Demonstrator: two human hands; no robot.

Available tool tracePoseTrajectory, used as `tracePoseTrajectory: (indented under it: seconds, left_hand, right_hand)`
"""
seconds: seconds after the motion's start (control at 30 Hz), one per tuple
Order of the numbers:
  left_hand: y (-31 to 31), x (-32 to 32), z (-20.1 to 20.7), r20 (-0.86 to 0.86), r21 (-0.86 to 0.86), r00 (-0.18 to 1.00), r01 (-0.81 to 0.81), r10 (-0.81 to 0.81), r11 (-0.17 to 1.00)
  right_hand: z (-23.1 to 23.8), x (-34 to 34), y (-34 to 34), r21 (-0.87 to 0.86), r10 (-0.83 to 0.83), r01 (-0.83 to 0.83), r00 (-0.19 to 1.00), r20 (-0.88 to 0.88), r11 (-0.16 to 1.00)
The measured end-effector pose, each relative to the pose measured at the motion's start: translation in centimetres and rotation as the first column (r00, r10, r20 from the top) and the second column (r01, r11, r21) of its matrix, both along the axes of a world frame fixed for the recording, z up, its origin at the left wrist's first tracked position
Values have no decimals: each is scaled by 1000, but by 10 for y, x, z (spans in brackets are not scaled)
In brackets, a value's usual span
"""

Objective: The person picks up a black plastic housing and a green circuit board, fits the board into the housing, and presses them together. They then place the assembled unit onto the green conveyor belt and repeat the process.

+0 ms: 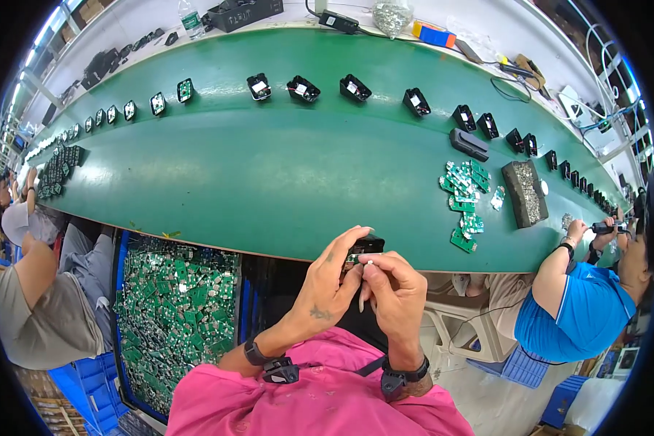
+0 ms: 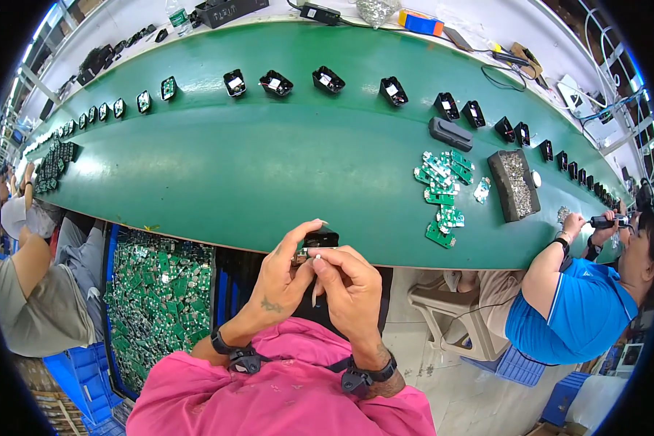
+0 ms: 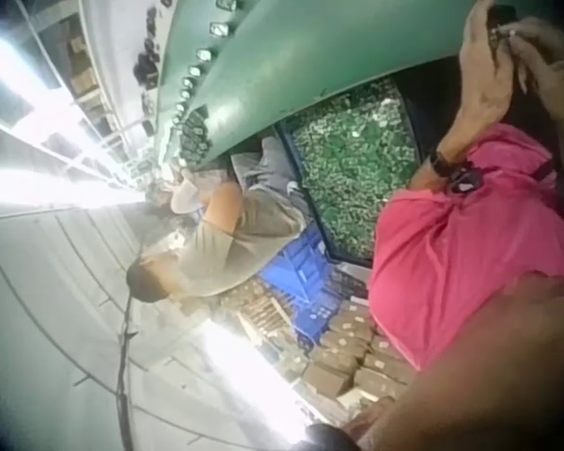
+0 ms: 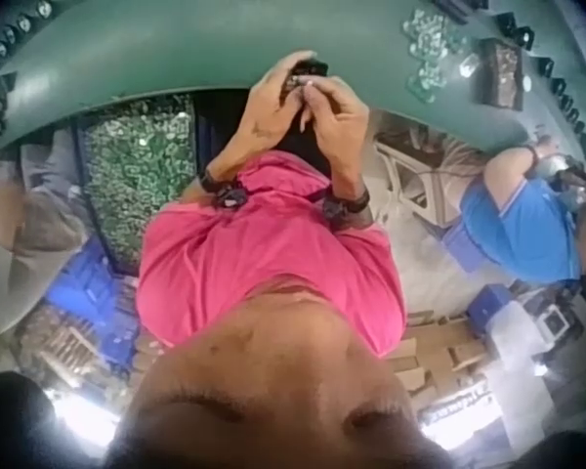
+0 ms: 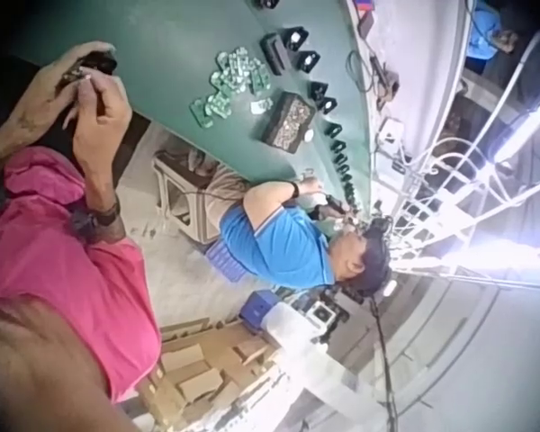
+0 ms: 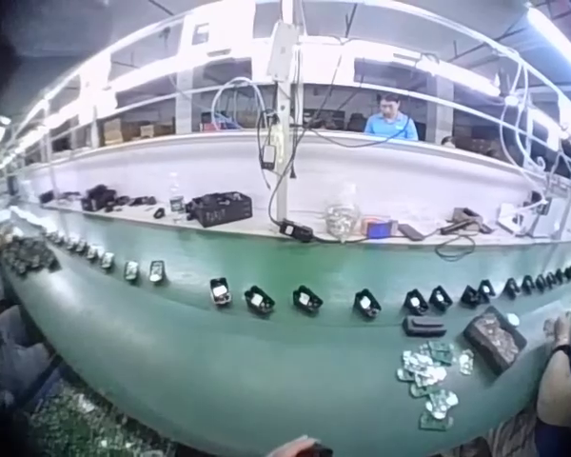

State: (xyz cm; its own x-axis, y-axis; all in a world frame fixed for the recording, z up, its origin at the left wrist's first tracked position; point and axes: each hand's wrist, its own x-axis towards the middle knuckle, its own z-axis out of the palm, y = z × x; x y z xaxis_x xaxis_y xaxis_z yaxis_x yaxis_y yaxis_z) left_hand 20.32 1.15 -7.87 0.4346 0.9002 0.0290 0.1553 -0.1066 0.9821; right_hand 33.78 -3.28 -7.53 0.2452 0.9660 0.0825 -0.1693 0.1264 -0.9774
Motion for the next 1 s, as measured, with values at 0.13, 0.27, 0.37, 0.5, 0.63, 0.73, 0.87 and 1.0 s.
tracePoseTrajectory:
  seconds: [0.13, 0.27, 0.37, 0.5, 0.63, 0.73, 0.87, 1.0]
  left_hand:
    - [-2, 2, 2, -24, 228, 991, -119, 128, 966]
    - [-1, 2, 13, -4, 453, 980, -176, 200, 874]
    - [-1, -2, 16, -22, 465, 981, -159, 191, 871]
    - [1, -4, 20, -60, 510, 988, -90, 140, 856]
    - [2, -5, 23, -83, 457, 986, -89, 142, 885]
    - [3, -4, 22, -110, 464, 987, -57, 121, 884]
    - [4, -5, 11, -253, 585, 958, 38, 137, 810]
    - [5, -4, 12, -270, 594, 955, 61, 127, 802]
  right_hand:
    - [-7, -2, -1, 148, -165, 120, 926, 340, 982]
    - [8, 2, 3, 248, -242, 96, 707, 665, 964]
    - [24, 6, 5, 175, -127, -8, 654, 746, 985]
    - [32, 13, 7, 99, -12, -101, 635, 773, 990]
    - [32, 17, 10, 78, 24, -154, 567, 824, 985]
    - [34, 20, 11, 28, 74, -166, 574, 815, 986]
    - [34, 24, 13, -12, 116, -185, 561, 819, 983]
    - [33, 32, 17, -105, 225, -243, 542, 810, 964]
